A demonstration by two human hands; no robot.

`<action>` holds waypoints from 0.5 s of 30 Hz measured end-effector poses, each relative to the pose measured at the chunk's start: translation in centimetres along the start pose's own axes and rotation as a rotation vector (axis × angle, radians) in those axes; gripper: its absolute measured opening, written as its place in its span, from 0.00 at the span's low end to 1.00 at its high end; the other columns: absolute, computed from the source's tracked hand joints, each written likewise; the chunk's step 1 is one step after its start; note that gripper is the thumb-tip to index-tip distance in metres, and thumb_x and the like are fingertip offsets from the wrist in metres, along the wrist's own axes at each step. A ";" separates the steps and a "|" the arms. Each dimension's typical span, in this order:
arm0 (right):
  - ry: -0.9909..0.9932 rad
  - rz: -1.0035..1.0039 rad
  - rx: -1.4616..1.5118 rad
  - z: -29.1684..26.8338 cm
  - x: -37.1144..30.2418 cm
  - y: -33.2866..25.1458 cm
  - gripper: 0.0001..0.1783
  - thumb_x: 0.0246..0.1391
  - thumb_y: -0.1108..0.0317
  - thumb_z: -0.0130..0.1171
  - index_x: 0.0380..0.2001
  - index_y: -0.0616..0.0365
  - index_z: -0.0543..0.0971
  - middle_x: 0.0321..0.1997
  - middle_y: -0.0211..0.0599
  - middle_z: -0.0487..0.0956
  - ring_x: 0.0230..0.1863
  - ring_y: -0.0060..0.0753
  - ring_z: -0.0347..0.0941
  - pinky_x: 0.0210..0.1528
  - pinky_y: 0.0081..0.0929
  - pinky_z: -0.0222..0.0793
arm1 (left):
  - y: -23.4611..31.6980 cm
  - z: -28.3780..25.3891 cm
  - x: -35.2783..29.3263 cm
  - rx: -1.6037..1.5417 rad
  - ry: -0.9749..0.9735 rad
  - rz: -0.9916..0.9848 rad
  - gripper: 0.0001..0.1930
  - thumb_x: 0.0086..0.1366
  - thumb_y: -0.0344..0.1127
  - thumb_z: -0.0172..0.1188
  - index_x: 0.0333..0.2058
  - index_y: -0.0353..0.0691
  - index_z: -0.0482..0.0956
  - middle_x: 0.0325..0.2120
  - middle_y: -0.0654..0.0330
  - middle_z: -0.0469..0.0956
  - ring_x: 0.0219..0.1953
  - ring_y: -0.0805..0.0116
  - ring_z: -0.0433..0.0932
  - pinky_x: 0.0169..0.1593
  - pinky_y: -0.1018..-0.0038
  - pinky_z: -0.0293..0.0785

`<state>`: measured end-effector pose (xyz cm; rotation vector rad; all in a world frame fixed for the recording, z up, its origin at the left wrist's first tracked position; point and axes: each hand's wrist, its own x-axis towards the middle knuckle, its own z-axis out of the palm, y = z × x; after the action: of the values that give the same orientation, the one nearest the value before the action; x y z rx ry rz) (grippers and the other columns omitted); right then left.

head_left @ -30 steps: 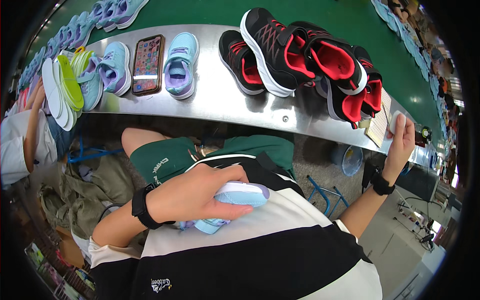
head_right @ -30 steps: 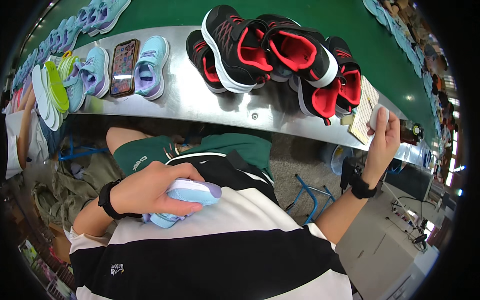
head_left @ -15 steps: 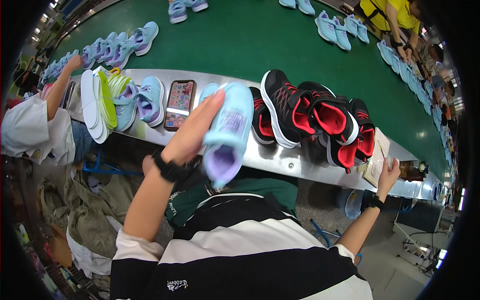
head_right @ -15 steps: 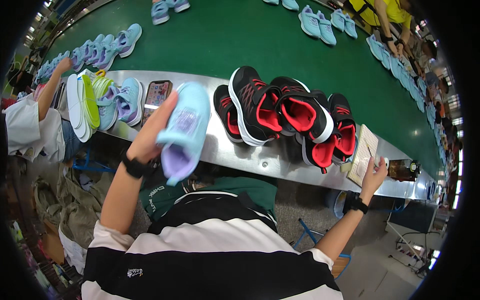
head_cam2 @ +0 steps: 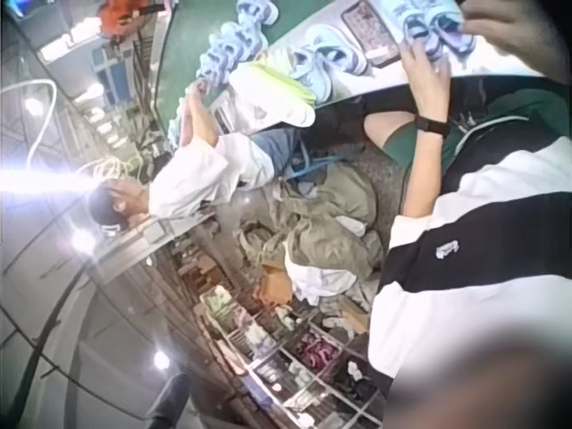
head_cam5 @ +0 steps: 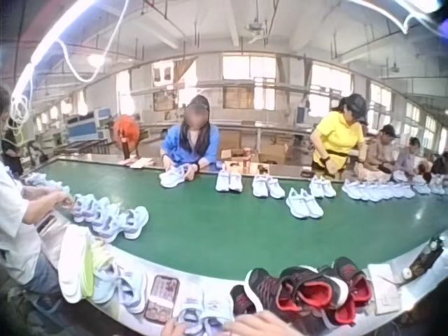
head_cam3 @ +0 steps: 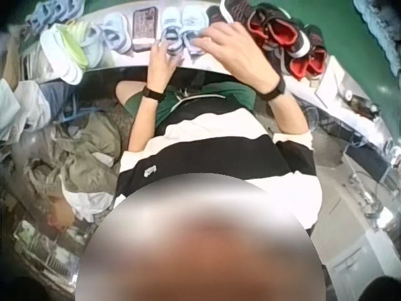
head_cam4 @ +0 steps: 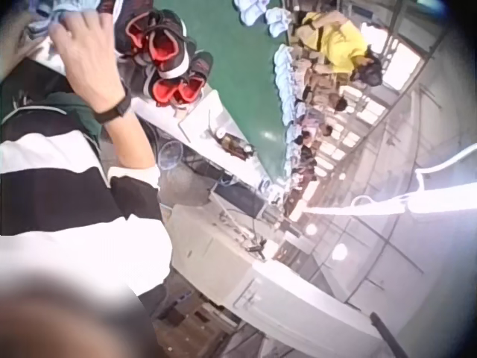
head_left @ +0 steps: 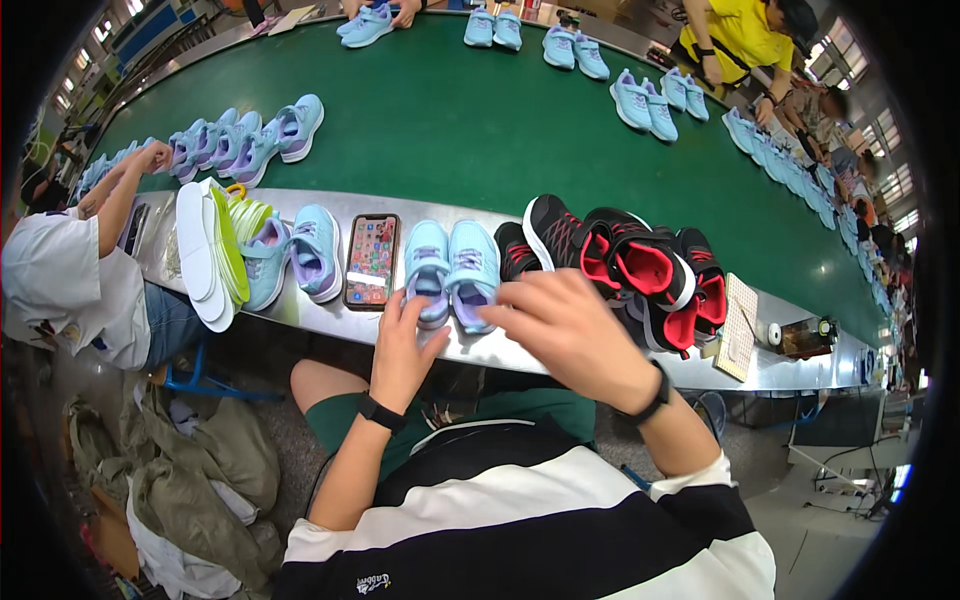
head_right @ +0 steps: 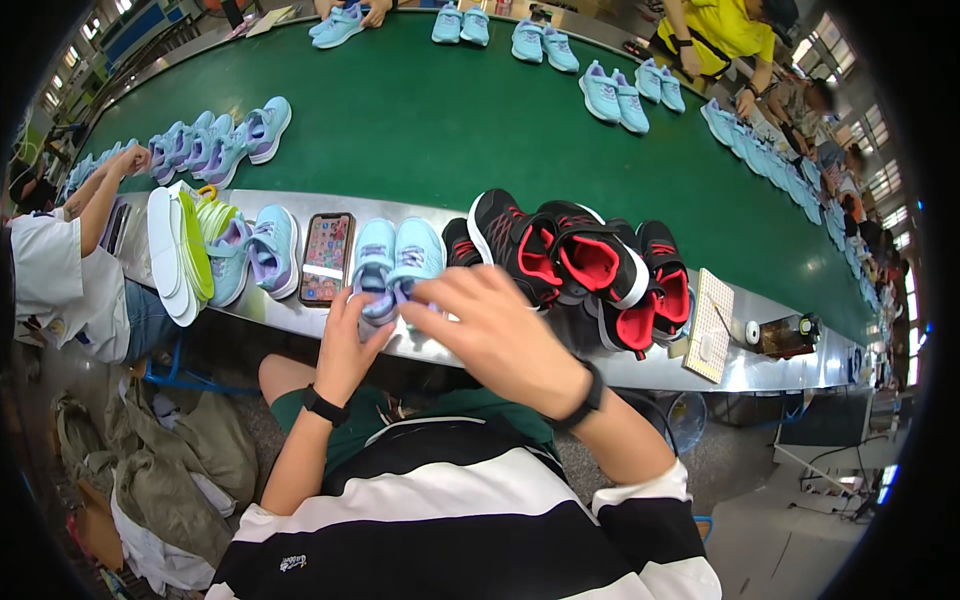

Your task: The person picks up pairs of light blue and black sneakers from a conveyor belt, turns them over to inspect the soles and uppers, and places them back on the belt. The person repeats this process for multiple pairs while other workers handle shoes in the background.

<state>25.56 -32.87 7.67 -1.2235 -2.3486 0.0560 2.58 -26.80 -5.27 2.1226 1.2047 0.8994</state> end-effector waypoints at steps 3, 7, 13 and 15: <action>-0.167 -0.181 -0.205 5.2 3.5 1.3 0.17 0.50 0.69 0.55 0.45 0.57 0.78 0.50 0.32 0.74 0.49 0.33 0.69 0.48 0.30 0.62 | -0.8 -0.5 -1.1 -0.094 -0.039 -0.114 0.22 0.55 0.30 0.68 0.48 0.35 0.73 0.50 0.39 0.71 0.52 0.35 0.70 0.56 0.55 0.68; -0.284 -0.402 -0.453 9.8 6.4 2.5 0.06 0.46 0.64 0.57 0.23 0.47 0.83 0.34 0.24 0.76 0.45 0.29 0.68 0.47 0.29 0.61 | -1.2 -1.2 -2.2 -0.260 -0.036 -0.105 0.29 0.59 0.30 0.67 0.57 0.36 0.66 0.45 0.45 0.77 0.50 0.54 0.78 0.48 0.66 0.77; -0.226 -0.353 -0.393 7.1 8.2 2.0 0.04 0.48 0.64 0.58 0.23 0.48 0.79 0.29 0.24 0.72 0.41 0.29 0.66 0.45 0.31 0.60 | -2.1 -2.2 -2.9 -0.438 0.262 -0.074 0.17 0.68 0.27 0.56 0.54 0.31 0.69 0.51 0.52 0.73 0.48 0.65 0.77 0.50 0.72 0.75; -0.121 -0.220 -0.246 4.7 8.2 1.0 0.08 0.42 0.61 0.64 0.24 0.51 0.79 0.29 0.26 0.75 0.40 0.32 0.69 0.46 0.33 0.60 | -2.8 -2.4 -2.8 -0.486 0.312 -0.095 0.13 0.71 0.28 0.52 0.51 0.30 0.69 0.44 0.54 0.75 0.44 0.69 0.76 0.49 0.73 0.74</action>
<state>20.33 -25.04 6.60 -1.0880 -2.6435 -0.2454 -1.76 -27.70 -6.59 1.5674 1.0812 1.3571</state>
